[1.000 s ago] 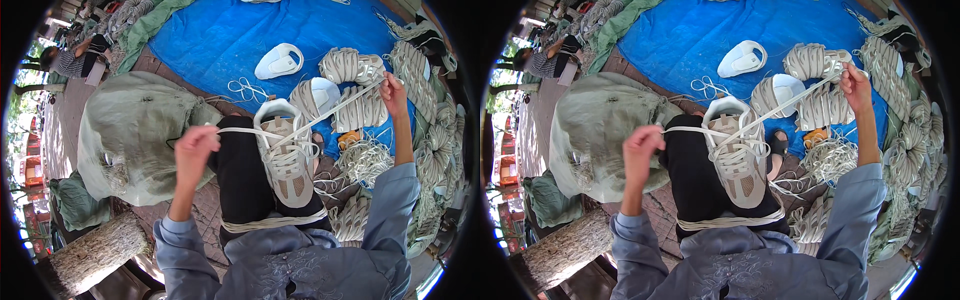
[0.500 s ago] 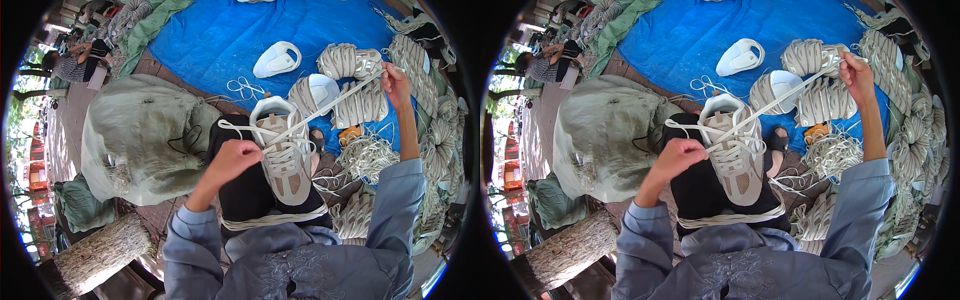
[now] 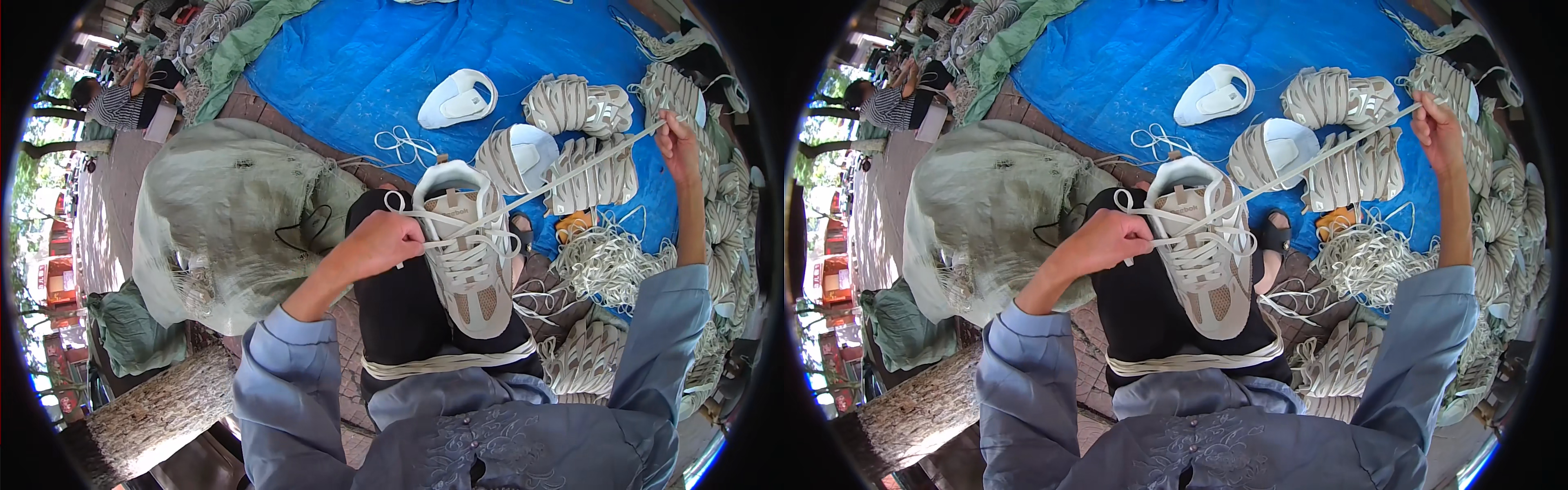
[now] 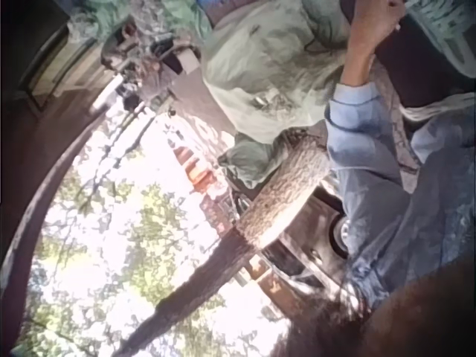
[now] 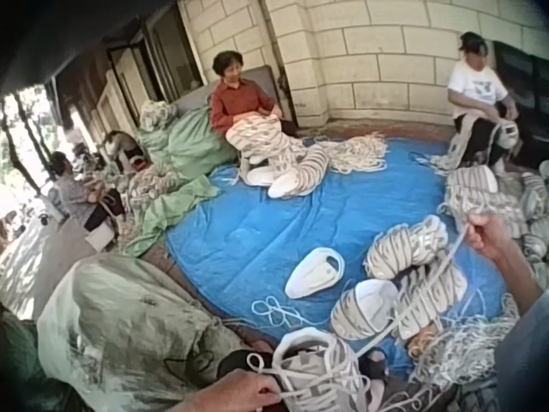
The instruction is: The person is lacing a white sneaker by hand. They thread a long white lace through the eyelets of the shoe, pulling it tight and adjusting the tension repeatedly. The task is performed while sitting, with the shoe resting on the person's lap.
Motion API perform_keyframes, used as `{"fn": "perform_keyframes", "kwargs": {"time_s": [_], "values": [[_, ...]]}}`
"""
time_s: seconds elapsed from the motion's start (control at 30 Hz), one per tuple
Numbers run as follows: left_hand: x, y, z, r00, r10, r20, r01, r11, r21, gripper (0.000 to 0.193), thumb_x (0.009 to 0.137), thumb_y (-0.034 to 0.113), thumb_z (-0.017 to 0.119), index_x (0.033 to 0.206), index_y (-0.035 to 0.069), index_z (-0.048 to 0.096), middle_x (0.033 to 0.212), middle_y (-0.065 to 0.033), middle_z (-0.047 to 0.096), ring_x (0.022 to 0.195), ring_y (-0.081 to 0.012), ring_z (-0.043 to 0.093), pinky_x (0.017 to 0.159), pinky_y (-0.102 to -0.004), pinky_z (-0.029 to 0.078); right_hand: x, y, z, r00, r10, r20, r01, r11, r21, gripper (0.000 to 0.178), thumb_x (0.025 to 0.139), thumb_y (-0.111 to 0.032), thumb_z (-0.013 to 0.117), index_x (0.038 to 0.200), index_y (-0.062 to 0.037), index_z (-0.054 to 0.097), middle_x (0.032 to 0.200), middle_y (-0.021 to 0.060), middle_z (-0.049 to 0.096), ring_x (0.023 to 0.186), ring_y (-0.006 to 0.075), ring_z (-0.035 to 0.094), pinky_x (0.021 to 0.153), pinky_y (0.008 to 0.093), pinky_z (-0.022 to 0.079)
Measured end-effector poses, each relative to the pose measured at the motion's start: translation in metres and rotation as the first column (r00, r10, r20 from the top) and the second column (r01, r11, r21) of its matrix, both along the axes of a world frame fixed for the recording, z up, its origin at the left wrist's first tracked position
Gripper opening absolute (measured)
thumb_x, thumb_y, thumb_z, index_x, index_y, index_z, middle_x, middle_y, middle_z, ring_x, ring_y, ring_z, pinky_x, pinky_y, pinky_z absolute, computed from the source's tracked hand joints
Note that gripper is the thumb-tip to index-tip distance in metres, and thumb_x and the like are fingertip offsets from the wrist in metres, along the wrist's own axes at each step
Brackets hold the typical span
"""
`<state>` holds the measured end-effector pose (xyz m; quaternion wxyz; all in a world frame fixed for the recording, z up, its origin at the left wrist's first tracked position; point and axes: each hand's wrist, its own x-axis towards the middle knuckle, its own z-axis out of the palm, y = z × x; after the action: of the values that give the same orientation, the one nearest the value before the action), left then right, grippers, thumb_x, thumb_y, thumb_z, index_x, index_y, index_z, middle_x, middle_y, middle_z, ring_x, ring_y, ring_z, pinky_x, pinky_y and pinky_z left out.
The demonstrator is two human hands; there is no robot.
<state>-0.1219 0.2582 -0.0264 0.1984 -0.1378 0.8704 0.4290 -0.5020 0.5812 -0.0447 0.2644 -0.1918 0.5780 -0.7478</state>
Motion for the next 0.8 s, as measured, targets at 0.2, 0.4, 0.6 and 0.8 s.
{"fn": "perform_keyframes", "kwargs": {"time_s": [0.2, 0.4, 0.6, 0.8], "values": [[0.019, -0.010, -0.004, 0.945, 0.325, 0.035, -0.317, 0.886, 0.339, 0.012, 0.078, 0.009, 0.055, 0.087, 0.001, 0.059, 0.062, -0.0038, 0.055, 0.046, -0.0076, 0.050, 0.043, -0.0201, 0.038, -0.004, 0.012, -0.001, 0.999, -0.045, 0.022, 0.042, 0.995, 0.095, 0.022, 0.086, -0.018, 0.052, 0.096, 0.0021, 0.054, 0.061, -0.0019, 0.049, 0.044, 0.0045, 0.038, 0.035, 0.0173, 0.026], [0.071, -0.114, -0.005, 0.548, 0.831, -0.095, -0.562, 0.450, 0.694, 0.019, 0.082, 0.009, 0.054, 0.099, 0.000, 0.057, 0.070, -0.0053, 0.057, 0.051, -0.0107, 0.052, 0.048, -0.0249, 0.047, -0.009, 0.005, 0.003, 0.997, -0.079, -0.023, 0.082, 0.979, 0.189, 0.022, 0.086, -0.017, 0.052, 0.095, 0.0026, 0.054, 0.061, -0.0017, 0.049, 0.045, 0.0047, 0.038, 0.036, 0.0176, 0.025], [0.129, -0.221, -0.014, 0.237, 0.955, -0.179, -0.734, 0.297, 0.611, 0.018, 0.083, 0.011, 0.055, 0.098, 0.001, 0.056, 0.073, -0.0053, 0.057, 0.052, -0.0102, 0.053, 0.048, -0.0251, 0.050, -0.012, 0.001, 0.014, 0.998, 0.004, -0.060, 0.005, 0.990, 0.144, 0.023, 0.085, -0.018, 0.053, 0.095, 0.0034, 0.054, 0.061, -0.0017, 0.049, 0.044, 0.0048, 0.037, 0.036, 0.0176, 0.025], [0.139, -0.257, -0.057, 0.113, 0.954, -0.277, -0.826, 0.245, 0.508, 0.016, 0.083, 0.011, 0.056, 0.096, 0.001, 0.057, 0.071, -0.0058, 0.057, 0.051, -0.0113, 0.053, 0.045, -0.0238, 0.048, -0.015, 0.010, 0.019, 0.994, -0.075, -0.081, 0.088, 0.981, 0.172, 0.024, 0.085, -0.017, 0.053, 0.096, 0.0038, 0.054, 0.061, -0.0016, 0.049, 0.044, 0.0051, 0.037, 0.037, 0.0178, 0.026]]}}
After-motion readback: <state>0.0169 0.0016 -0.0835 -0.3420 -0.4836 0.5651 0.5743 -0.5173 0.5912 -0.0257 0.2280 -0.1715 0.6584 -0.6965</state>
